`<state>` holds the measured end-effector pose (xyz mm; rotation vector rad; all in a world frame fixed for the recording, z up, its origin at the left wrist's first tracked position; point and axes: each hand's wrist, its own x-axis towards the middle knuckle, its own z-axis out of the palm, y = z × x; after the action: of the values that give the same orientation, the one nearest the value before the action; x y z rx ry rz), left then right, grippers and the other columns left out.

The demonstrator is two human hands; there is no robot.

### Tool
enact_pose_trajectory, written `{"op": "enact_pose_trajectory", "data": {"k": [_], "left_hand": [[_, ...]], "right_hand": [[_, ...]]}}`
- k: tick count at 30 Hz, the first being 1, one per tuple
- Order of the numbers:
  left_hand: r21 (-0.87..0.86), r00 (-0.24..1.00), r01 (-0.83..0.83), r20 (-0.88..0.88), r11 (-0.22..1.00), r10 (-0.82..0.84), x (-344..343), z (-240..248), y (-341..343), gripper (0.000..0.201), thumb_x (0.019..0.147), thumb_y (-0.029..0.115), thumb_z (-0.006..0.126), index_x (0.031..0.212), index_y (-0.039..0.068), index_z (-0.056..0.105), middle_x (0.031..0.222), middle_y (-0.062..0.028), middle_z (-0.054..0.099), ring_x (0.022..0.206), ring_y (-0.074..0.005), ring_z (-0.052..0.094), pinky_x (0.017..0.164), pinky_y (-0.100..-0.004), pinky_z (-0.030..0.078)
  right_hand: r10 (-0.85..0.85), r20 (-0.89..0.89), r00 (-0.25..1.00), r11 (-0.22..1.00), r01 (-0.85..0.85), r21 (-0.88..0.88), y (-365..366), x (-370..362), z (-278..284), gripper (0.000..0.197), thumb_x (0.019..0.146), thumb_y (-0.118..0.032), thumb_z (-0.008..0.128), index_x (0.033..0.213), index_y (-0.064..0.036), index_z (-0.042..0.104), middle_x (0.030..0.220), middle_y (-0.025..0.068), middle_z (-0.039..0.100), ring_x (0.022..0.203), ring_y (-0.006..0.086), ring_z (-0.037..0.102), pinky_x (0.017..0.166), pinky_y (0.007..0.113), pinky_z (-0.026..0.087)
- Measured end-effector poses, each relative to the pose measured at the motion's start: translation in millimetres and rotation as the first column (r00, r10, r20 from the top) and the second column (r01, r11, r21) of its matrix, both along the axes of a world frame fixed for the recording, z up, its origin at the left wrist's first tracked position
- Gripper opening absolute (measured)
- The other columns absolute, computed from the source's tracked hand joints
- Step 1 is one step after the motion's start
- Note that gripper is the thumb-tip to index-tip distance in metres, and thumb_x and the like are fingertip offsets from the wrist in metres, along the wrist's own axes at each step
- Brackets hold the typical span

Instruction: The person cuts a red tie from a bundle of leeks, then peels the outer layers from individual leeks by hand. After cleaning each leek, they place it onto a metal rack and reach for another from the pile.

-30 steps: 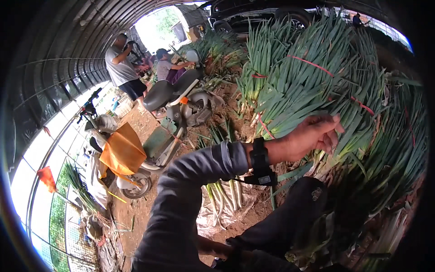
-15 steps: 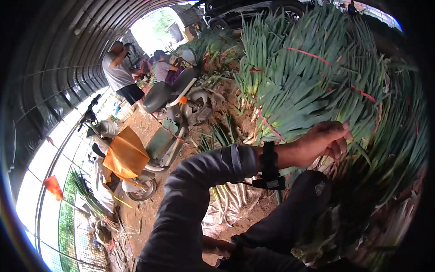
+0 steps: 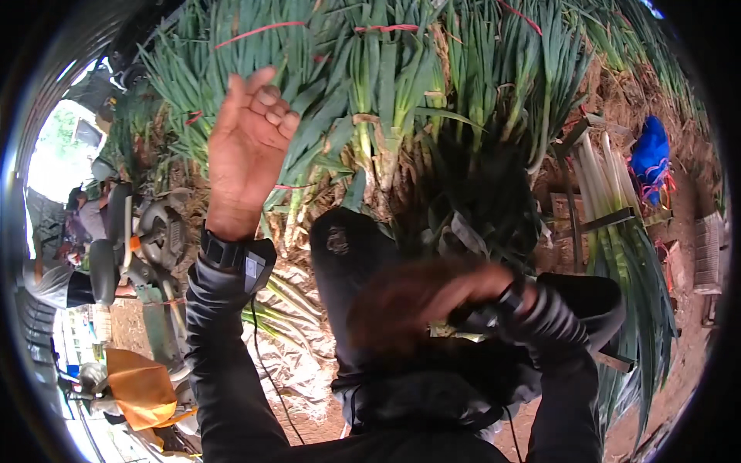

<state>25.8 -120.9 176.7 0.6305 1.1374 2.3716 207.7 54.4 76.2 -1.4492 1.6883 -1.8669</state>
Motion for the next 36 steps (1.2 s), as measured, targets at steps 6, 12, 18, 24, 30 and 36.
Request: {"op": "enact_pose_trajectory", "data": {"k": [6,12,18,24,30,36], "left_hand": [[0.358,0.983,0.087,0.122,0.93,-0.139,-1.5,-22.9,51.0,0.042,0.102,0.043,0.056,0.113,0.004,0.066,0.085,-0.0002,0.065,0.08,-0.0147,0.062,0.081,-0.0349,0.055],[0.269,0.946,-0.04,0.321,0.962,-0.05,-27.1,-89.0,58.5,0.039,0.105,0.039,0.052,0.114,0.003,0.065,0.085,0.0017,0.063,0.078,-0.0139,0.059,0.079,-0.0316,0.051],[-0.017,0.895,-0.222,0.394,0.975,0.211,-59.9,-117.6,31.2,0.033,0.101,0.036,0.06,0.109,0.004,0.065,0.082,0.0026,0.062,0.074,-0.0119,0.057,0.076,-0.0303,0.051],[-0.468,0.861,-0.459,-0.027,0.755,0.508,-56.9,-111.3,10.1,0.031,0.101,0.031,0.061,0.11,0.002,0.067,0.082,-0.0027,0.064,0.073,-0.0117,0.06,0.07,-0.0275,0.051],[-0.477,0.913,-0.396,-0.113,0.785,0.392,-55.9,-109.3,29.6,0.028,0.1,0.027,0.064,0.109,0.001,0.069,0.081,-0.0028,0.064,0.069,-0.0101,0.061,0.07,-0.0263,0.054],[-0.526,0.929,-0.339,-0.053,0.78,0.368,-57.4,-116.8,6.0,0.029,0.099,0.028,0.064,0.112,0.003,0.069,0.088,-0.0022,0.064,0.077,-0.0104,0.059,0.075,-0.0274,0.053]], "right_hand": [[-0.721,0.595,0.355,0.583,0.775,0.243,84.5,-110.8,-59.5,0.041,0.098,-0.042,0.064,0.111,-0.0028,0.064,0.087,0.0026,0.065,0.072,0.0099,0.064,0.063,0.02,0.052],[-0.852,0.48,0.209,0.487,0.652,0.581,48.2,-210.6,-213.4,0.042,0.092,-0.038,0.071,0.101,0.0024,0.067,0.082,0.007,0.067,0.073,0.0174,0.067,0.061,0.032,0.052],[-0.971,0.004,0.239,0.201,0.806,0.557,32.8,-275.5,-348.6,0.054,0.085,-0.049,0.073,0.092,0.0041,0.071,0.082,0.0233,0.07,0.073,0.0325,0.068,0.062,0.046,0.051],[-0.978,-0.185,0.098,-0.061,0.714,0.698,-5.2,-292.2,-336.8,0.048,0.083,-0.051,0.073,0.092,-0.0035,0.074,0.086,0.0211,0.072,0.078,0.0368,0.069,0.067,0.048,0.052],[-0.98,-0.195,0.044,-0.039,0.915,0.401,61.5,-267.0,-366.8,0.036,0.081,-0.032,0.071,0.105,-0.0057,0.067,0.099,0.0174,0.072,0.087,0.0341,0.069,0.074,0.045,0.053],[-0.991,-0.051,0.127,0.103,0.938,0.331,46.4,-225.3,-263.4,0.037,0.085,-0.019,0.074,0.115,-0.0013,0.061,0.1,0.0135,0.071,0.086,0.0234,0.069,0.076,0.035,0.054]]}}
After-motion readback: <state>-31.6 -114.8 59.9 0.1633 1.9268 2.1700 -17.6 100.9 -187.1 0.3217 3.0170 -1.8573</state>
